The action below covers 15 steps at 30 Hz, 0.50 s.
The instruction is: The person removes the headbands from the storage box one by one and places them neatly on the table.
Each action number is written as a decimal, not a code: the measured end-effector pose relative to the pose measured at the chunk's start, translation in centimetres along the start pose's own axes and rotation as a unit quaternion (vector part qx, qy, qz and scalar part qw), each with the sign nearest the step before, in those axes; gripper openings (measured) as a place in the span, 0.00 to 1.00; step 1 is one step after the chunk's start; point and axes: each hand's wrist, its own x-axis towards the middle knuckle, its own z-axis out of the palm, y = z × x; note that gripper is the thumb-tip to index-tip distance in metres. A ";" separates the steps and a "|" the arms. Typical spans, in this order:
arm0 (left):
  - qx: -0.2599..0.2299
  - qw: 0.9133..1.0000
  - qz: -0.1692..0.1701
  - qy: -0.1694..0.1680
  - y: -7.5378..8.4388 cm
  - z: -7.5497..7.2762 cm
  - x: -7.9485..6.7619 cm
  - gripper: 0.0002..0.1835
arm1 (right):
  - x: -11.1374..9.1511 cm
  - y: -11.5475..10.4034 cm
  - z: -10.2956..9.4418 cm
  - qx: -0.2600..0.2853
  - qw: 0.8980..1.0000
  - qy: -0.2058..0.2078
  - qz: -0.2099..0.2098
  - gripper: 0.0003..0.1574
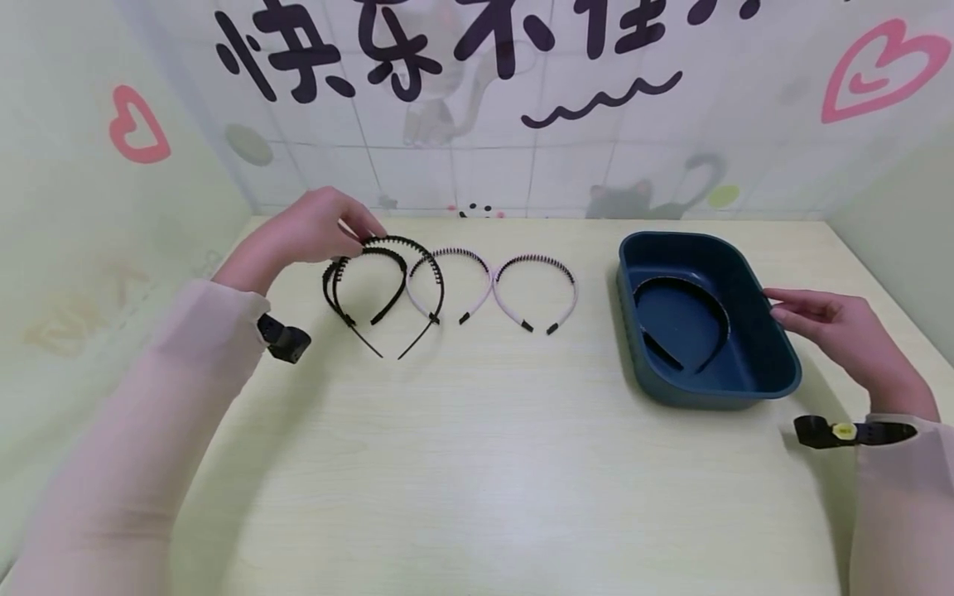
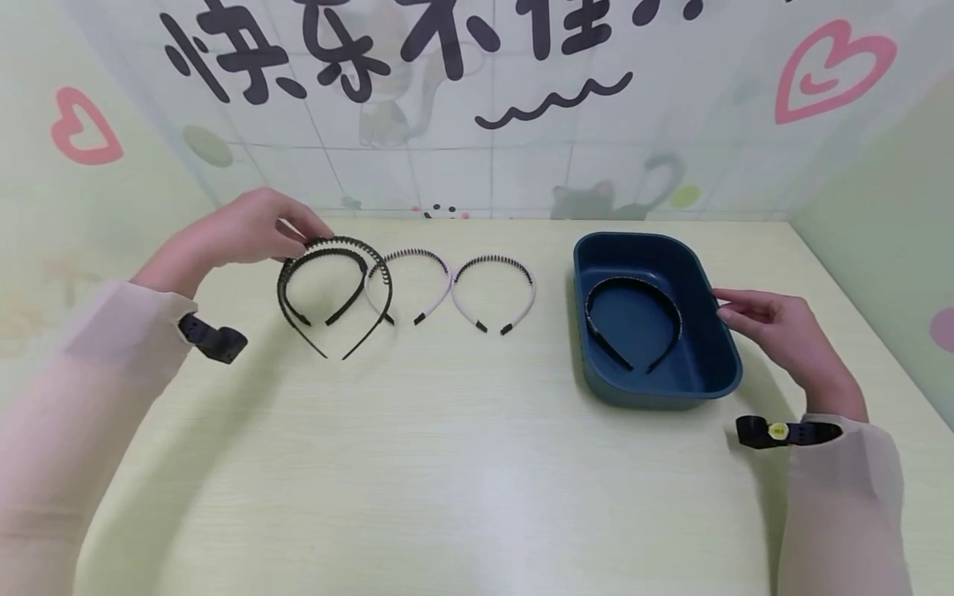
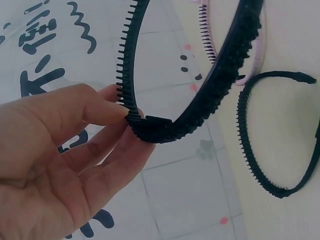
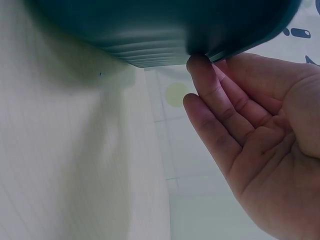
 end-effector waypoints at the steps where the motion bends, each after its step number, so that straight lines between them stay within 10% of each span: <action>1: 0.000 1.000 0.002 0.000 -0.3 0.1 -0.2 0.20 | 0.0 0.0 0.0 -0.001 1.000 -0.001 0.002 0.34; 15: -0.040 0.998 -0.034 -0.019 -4.3 2.2 -2.4 0.20 | 0.2 0.1 0.0 0.001 1.000 -0.003 0.005 0.35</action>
